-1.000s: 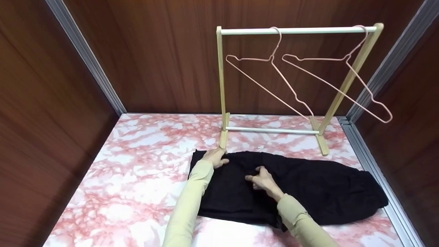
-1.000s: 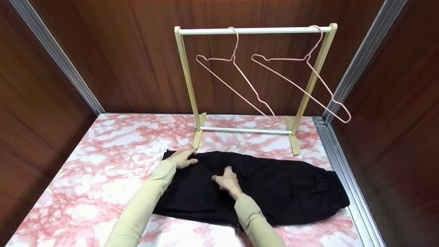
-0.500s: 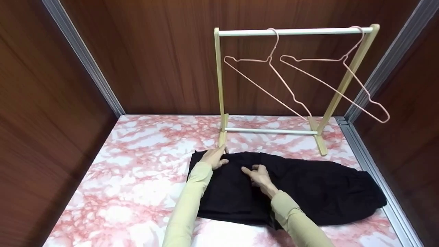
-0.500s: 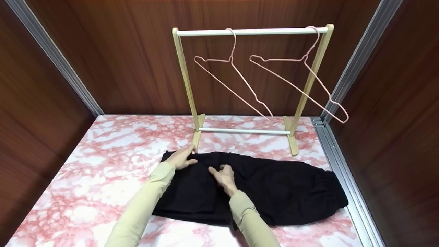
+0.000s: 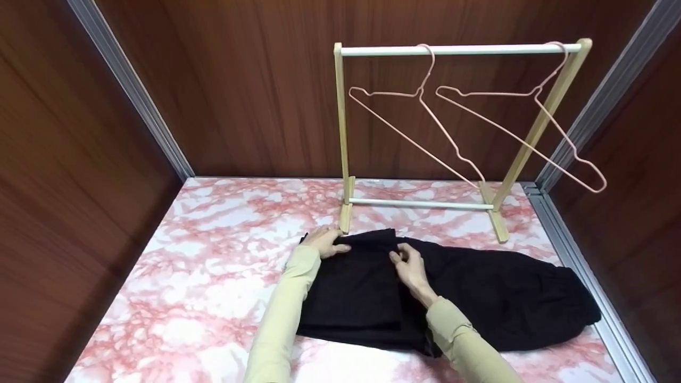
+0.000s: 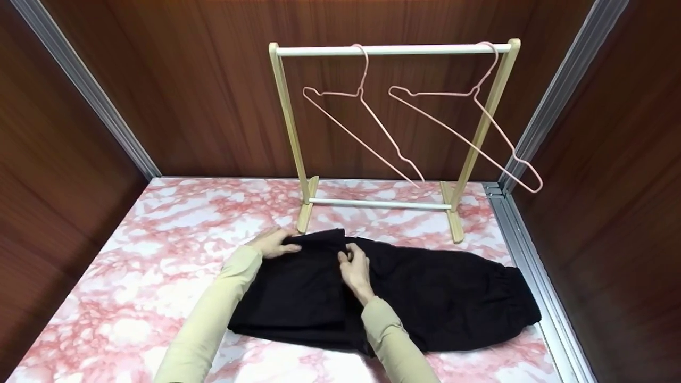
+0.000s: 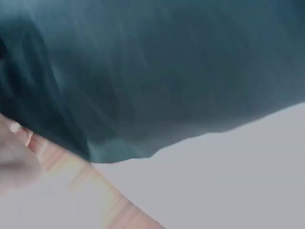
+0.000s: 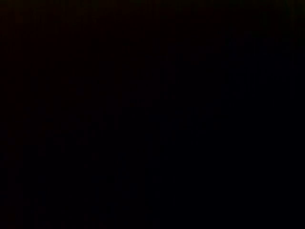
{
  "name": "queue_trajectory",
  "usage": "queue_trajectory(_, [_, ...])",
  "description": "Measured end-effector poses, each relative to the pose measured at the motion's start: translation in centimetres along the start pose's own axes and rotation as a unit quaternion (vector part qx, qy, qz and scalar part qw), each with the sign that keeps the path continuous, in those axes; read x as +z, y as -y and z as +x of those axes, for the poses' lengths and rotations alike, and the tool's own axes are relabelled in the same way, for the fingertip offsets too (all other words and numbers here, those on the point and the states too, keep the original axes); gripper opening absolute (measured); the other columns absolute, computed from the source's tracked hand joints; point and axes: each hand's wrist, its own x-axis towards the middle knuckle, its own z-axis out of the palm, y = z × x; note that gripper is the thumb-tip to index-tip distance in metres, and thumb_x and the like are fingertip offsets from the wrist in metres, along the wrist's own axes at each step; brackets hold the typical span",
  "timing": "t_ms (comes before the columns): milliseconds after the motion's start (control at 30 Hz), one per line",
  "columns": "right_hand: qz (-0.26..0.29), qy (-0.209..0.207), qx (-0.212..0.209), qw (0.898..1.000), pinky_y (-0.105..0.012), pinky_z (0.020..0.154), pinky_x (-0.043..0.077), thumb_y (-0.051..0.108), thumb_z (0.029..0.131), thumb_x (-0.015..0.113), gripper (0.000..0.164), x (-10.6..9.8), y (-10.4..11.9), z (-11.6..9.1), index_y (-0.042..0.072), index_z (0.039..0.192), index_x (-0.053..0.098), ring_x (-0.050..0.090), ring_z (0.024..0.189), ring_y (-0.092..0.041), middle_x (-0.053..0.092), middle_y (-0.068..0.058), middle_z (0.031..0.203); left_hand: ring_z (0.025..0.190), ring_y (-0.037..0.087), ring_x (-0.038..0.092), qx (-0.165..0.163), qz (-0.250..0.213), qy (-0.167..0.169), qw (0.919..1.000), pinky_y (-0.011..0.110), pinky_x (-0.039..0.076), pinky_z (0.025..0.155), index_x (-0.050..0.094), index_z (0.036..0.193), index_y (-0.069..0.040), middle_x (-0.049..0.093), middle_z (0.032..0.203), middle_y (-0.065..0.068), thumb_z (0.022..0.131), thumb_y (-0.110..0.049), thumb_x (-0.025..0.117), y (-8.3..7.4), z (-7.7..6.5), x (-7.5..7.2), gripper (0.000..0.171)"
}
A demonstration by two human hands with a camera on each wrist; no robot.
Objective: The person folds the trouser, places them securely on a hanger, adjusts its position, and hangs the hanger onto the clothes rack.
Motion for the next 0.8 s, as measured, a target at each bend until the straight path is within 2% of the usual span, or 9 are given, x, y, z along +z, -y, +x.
queue_trajectory(100, [-0.009,-0.016,-0.002,1.000,-0.026,0.074,0.040,0.006,0.095,0.063,0.009,-0.3,-0.1,-0.1,0.000,0.101,0.067,0.048,0.072,-0.013,0.050,0.002,0.076,0.136,0.032,0.050,-0.017,0.008,0.021,0.9996,0.042,0.029,0.123,0.061,0.135,-0.012,0.062,0.138,0.014,0.099,-0.039,0.060,0.5,-0.1,-0.5,0.044])
queue_trajectory(167, [-0.018,-0.026,-0.003,1.000,-0.027,0.075,0.040,0.006,0.094,0.063,0.010,-0.5,-0.2,-0.1,0.001,0.101,0.068,0.048,0.073,-0.014,0.050,0.002,0.075,0.136,0.033,0.051,-0.010,0.017,0.019,0.9996,0.042,0.024,0.126,0.062,0.131,-0.010,0.064,0.135,0.014,0.100,-0.034,0.059,0.7,-0.2,-0.7,0.039])
queue_trajectory(233, [-0.029,-0.031,-0.003,0.999,-0.028,0.076,0.039,0.007,0.095,0.062,0.010,-0.6,-0.3,-0.1,0.000,0.102,0.068,0.048,0.074,-0.015,0.050,0.001,0.075,0.130,0.035,0.057,0.007,0.046,0.008,0.9989,0.044,0.027,0.125,0.064,0.124,-0.006,0.068,0.128,0.016,0.100,-0.031,0.059,1.0,-0.1,-0.7,0.035])
queue_trajectory(300, [-0.043,-0.036,-0.001,0.998,-0.029,0.077,0.040,0.006,0.095,0.062,0.012,-0.6,-0.4,-0.2,0.000,0.103,0.067,0.048,0.075,-0.016,0.049,0.000,0.076,0.122,0.037,0.061,0.015,0.088,-0.015,0.9959,0.047,0.035,0.118,0.067,0.116,-0.003,0.072,0.121,0.018,0.098,-0.033,0.062,1.2,0.1,-0.6,0.035])
queue_trajectory(400, [-0.060,-0.038,0.004,0.997,-0.031,0.078,0.041,0.006,0.094,0.061,0.015,-0.7,-0.5,-0.1,-0.001,0.105,0.068,0.049,0.075,-0.018,0.049,0.000,0.076,0.108,0.036,0.066,0.002,0.161,-0.062,0.9849,0.045,0.044,0.105,0.074,0.100,-0.005,0.076,0.106,0.015,0.090,-0.043,0.070,1.7,0.3,-0.4,0.039])
queue_trajectory(500, [-0.069,-0.042,0.014,0.997,-0.031,0.079,0.042,0.005,0.091,0.062,0.017,-0.8,-0.6,-0.1,-0.001,0.105,0.069,0.050,0.074,-0.017,0.049,0.001,0.074,0.107,0.032,0.064,-0.017,0.197,-0.095,0.9756,0.042,0.043,0.102,0.076,0.092,-0.009,0.076,0.102,0.012,0.081,-0.053,0.075,2.1,0.4,-0.3,0.046])
queue_trajectory(600, [-0.069,-0.041,0.026,0.996,-0.028,0.078,0.041,0.005,0.090,0.061,0.020,-1.0,-0.7,0.0,-0.002,0.107,0.068,0.050,0.071,-0.015,0.049,0.002,0.073,0.115,0.033,0.059,-0.012,0.179,-0.096,0.9790,0.042,0.040,0.106,0.075,0.095,-0.005,0.073,0.109,0.013,0.080,-0.055,0.075,2.6,0.3,-0.5,0.052])
queue_trajectory(733, [-0.029,-0.009,0.059,0.998,-0.025,0.062,0.043,0.010,0.091,0.062,0.023,-1.2,-0.7,0.0,0.001,0.112,0.062,0.049,0.069,-0.013,0.050,0.002,0.078,0.129,0.038,0.050,0.017,0.094,-0.059,0.9937,0.047,0.030,0.119,0.067,0.111,0.001,0.065,0.125,0.018,0.088,-0.044,0.072,3.1,0.2,-0.8,0.050])
queue_trajectory(800, [0.001,0.018,0.083,0.996,-0.025,0.056,0.044,0.018,0.094,0.062,0.027,-1.2,-0.6,0.0,0.004,0.117,0.058,0.051,0.071,-0.014,0.051,0.000,0.086,0.129,0.039,0.052,0.037,0.055,-0.046,0.9968,0.048,0.029,0.121,0.064,0.116,0.000,0.066,0.125,0.019,0.091,-0.037,0.071,3.1,0.1,-0.9,0.046])
